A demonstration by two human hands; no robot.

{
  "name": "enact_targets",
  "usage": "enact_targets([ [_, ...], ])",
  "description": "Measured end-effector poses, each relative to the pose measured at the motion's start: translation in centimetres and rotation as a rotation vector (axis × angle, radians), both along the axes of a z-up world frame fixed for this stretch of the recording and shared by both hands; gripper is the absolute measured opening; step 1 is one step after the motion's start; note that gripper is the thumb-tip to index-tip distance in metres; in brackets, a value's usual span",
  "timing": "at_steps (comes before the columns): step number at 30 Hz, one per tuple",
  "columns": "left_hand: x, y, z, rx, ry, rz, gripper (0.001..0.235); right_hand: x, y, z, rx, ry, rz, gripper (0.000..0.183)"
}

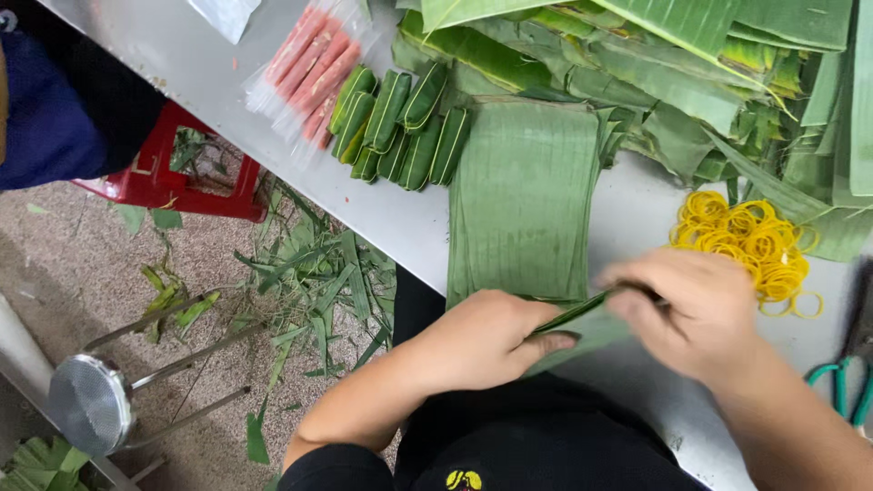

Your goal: The person wraps pre-portioned pink sausage links in banana leaves, folds the leaves into neat rectangular packets, and secures each with a yellow rubber band. The finished packets are placed in a row on the table.

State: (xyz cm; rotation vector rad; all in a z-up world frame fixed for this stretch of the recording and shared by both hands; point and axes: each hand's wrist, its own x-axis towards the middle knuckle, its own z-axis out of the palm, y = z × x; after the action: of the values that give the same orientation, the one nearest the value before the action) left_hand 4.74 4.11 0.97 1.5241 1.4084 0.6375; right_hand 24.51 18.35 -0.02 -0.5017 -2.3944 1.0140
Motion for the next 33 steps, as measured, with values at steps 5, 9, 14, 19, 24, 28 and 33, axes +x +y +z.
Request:
enact_targets([
  [5, -1.9, -0.8, -0.3, -0.001, 0.091, 0.433, 0.038, -0.1, -1.5, 1.5, -0.569, -0.125, -0.341, 0.025],
  [9, -4.1, 0.8, -2.7, 0.146, 0.549, 0.579, 0.074, -1.9, -0.5, 0.3, 0.126, 0.225, -0.305, 0.029],
  [14, -2.7, -0.7, -5.4, 0.095, 0.444, 0.457, 0.084, -4.4, -0.8, -3.9, 0.179, -0.023, 0.069, 0.046],
  [19, -3.4, -1.9, -6.2, -0.004, 0.122, 0.664, 0.096, -4.0, -1.1, -6.7, -0.330, 0.164, -0.318, 0.027],
  [24, -1.5, -3.1, -8.8, 0.043, -0.165, 0.581, 0.089, -3.0, -5.0, -11.4, -0.782, 0.410, -0.403, 0.021],
  [28, -0.4, -4.3, -8.6, 0.110, -0.071, 0.450, 0.093, -1.8, -5.5, -10.6, -0.631, 0.271, -0.330, 0.020],
  [33, 0.2, -5.9, -8.1, 0.137, -0.027, 0.416, 0.096, -0.7, -2.1, -5.0, 0.015, 0.151, -0.236, 0.026],
])
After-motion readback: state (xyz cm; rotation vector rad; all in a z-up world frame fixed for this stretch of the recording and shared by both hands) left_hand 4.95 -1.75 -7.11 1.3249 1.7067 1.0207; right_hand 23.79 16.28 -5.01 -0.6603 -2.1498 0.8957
